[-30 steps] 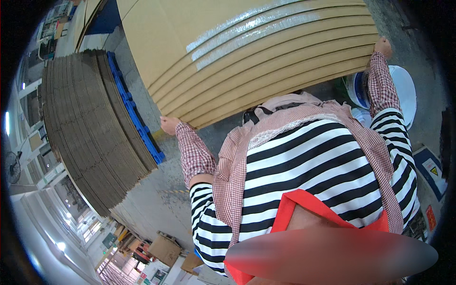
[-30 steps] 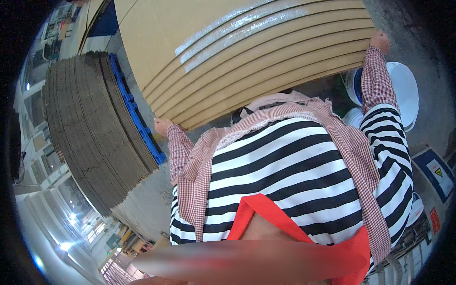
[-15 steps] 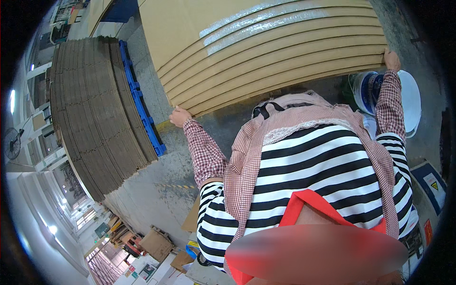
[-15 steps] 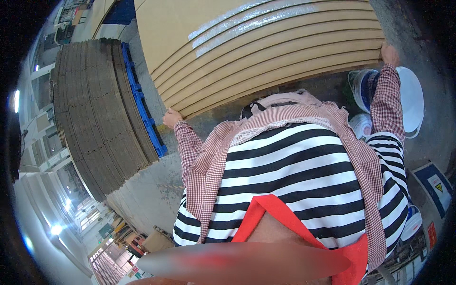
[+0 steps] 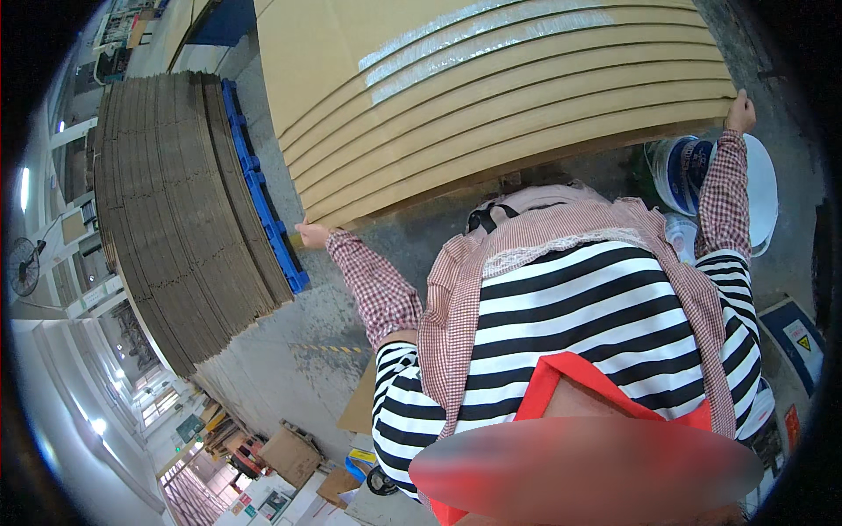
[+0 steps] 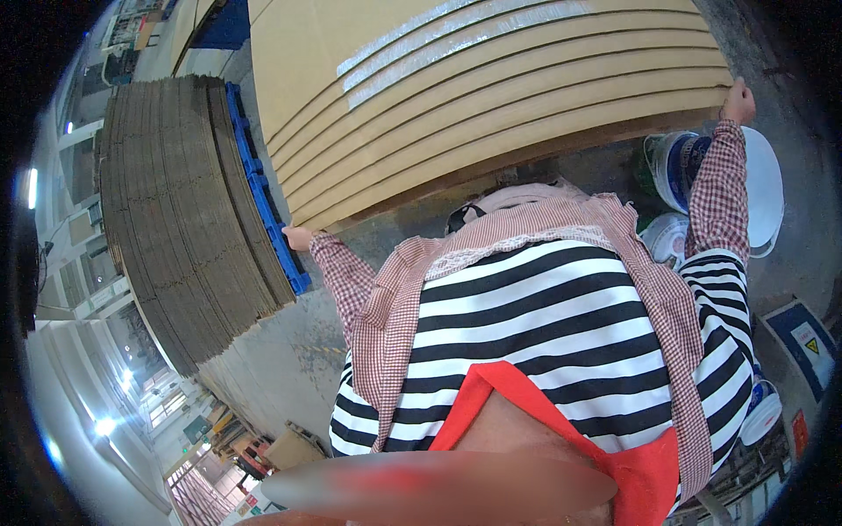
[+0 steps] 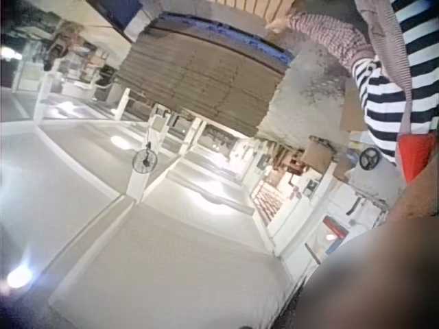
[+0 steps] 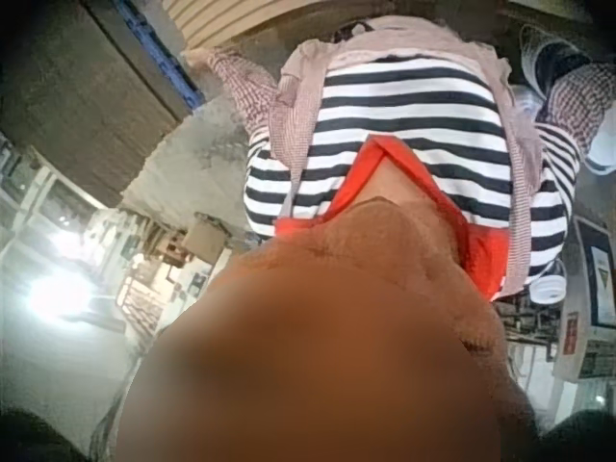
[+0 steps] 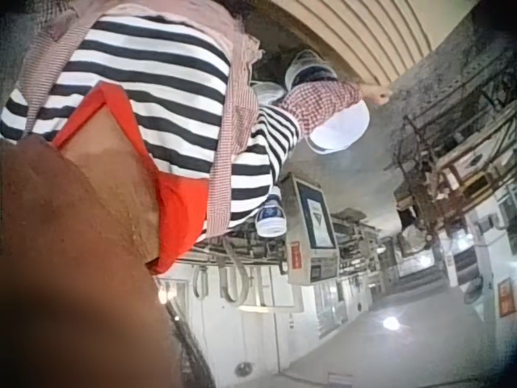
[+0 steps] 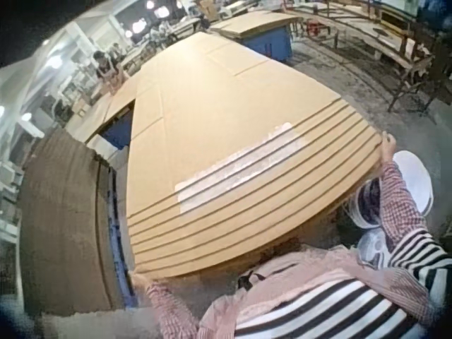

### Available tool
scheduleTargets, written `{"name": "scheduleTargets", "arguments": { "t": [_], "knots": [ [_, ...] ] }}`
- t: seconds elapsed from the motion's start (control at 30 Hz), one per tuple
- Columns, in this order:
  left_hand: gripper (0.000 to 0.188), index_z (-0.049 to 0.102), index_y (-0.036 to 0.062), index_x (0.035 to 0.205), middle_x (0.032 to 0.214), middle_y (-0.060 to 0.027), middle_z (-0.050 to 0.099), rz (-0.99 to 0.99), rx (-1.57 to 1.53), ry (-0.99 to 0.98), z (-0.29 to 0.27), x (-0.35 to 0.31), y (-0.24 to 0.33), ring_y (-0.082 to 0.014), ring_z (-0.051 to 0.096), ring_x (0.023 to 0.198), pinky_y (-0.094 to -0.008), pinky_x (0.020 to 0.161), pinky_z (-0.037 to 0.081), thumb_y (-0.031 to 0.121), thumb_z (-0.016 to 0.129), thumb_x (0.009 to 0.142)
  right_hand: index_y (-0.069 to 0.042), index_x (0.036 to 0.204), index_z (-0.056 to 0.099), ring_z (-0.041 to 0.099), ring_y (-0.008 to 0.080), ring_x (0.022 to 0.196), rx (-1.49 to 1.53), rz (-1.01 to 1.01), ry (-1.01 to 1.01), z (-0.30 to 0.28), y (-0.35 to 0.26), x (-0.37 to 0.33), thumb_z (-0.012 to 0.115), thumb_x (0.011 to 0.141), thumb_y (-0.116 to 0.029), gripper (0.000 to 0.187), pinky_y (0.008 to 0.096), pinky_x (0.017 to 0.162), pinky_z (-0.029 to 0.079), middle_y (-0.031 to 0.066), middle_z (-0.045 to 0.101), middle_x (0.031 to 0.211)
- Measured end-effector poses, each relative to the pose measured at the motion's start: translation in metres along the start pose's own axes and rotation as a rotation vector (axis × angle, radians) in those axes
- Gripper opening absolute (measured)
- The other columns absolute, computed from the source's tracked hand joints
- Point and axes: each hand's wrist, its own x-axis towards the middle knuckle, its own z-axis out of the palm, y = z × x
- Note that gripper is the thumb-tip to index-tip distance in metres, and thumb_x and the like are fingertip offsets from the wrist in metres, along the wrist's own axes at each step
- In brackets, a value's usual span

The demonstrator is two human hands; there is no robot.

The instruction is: Painting white stripes on stacks of cardboard sheets using a brush.

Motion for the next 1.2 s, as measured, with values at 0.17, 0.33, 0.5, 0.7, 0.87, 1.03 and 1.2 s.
{"name": "scheduleTargets", "arguments": {
  "t": [0.17, 0.33, 0.5, 0.7, 0.87, 1.03, 1.2],
  "knots": [
    [0.061, 0.072, -0.0009, 0.08, 0.084, -0.0157, 0.069, 0.029, 0.125, 0.177, 0.007, -0.031, -0.003, -0.0308, 0.063, 0.081, -0.0424, 0.074, 0.05, 0.045, 0.034, 0.095, -0.004, 0.093, 0.07, 0.061, 0.0363, 0.091, -0.106, 0.073, 0.112, 0.01, -0.001, -0.03, 0.046, 0.085, -0.052, 0.054, 0.0435, 0.081, 0.046, 0.0185, 0.067, 0.097],
    [0.062, 0.072, 0.0018, 0.081, 0.087, -0.0186, 0.068, 0.111, 0.593, 0.218, 0.017, -0.04, -0.003, -0.0361, 0.063, 0.083, -0.0463, 0.075, 0.049, 0.045, 0.03, 0.096, -0.002, 0.091, 0.07, 0.061, 0.0419, 0.09, -0.22, 0.12, 0.154, 0.001, -0.034, -0.057, 0.038, 0.09, -0.049, 0.057, 0.0486, 0.081, 0.045, 0.0223, 0.066, 0.094],
    [0.055, 0.066, -0.0036, 0.098, 0.092, -0.0236, 0.065, 0.3, 0.981, 0.155, 0.02, -0.043, -0.001, -0.041, 0.06, 0.083, -0.051, 0.071, 0.046, 0.043, 0.036, 0.096, 0.004, 0.092, 0.068, 0.059, 0.0445, 0.096, -0.432, 0.131, 0.12, -0.003, -0.049, -0.054, 0.027, 0.094, -0.047, 0.066, 0.0518, 0.085, 0.043, 0.0263, 0.064, 0.099],
    [0.052, 0.066, -0.004, 0.094, 0.091, -0.0248, 0.065, 0.411, 0.91, 0.051, 0.019, -0.04, -0.001, -0.041, 0.061, 0.083, -0.0487, 0.072, 0.047, 0.041, 0.039, 0.096, 0.003, 0.096, 0.068, 0.06, 0.0432, 0.097, -0.362, 0.183, 0.137, 0.001, -0.043, -0.046, 0.03, 0.092, -0.049, 0.065, 0.0493, 0.085, 0.044, 0.0249, 0.064, 0.099],
    [0.053, 0.068, -0.0037, 0.092, 0.09, -0.0228, 0.066, 0.355, 0.653, 0.046, 0.02, -0.029, 0.0, -0.0404, 0.062, 0.082, -0.0472, 0.072, 0.048, 0.042, 0.04, 0.095, -0.003, 0.097, 0.069, 0.061, 0.0403, 0.092, -0.19, 0.12, 0.156, -0.005, -0.05, -0.044, 0.041, 0.09, -0.048, 0.054, 0.0458, 0.081, 0.046, 0.0208, 0.066, 0.097],
    [0.055, 0.069, -0.0013, 0.094, 0.088, -0.0198, 0.068, 0.385, 0.775, 0.108, 0.022, -0.041, 0.002, -0.0388, 0.063, 0.081, -0.0459, 0.07, 0.049, 0.045, 0.039, 0.095, -0.006, 0.098, 0.07, 0.062, 0.0384, 0.092, -0.232, 0.093, 0.123, -0.004, -0.048, -0.041, 0.044, 0.088, -0.047, 0.049, 0.0449, 0.08, 0.047, 0.0199, 0.066, 0.097],
    [0.062, 0.07, 0.0022, 0.09, 0.087, -0.0196, 0.067, 0.42, 1.068, 0.047, 0.026, -0.054, 0.009, -0.0407, 0.061, 0.079, -0.0503, 0.067, 0.046, 0.052, 0.033, 0.095, -0.007, 0.099, 0.069, 0.061, 0.0379, 0.096, -0.446, 0.13, 0.066, 0.001, -0.039, -0.04, 0.038, 0.089, -0.047, 0.052, 0.0463, 0.084, 0.046, 0.0209, 0.065, 0.101]
  ]
}}
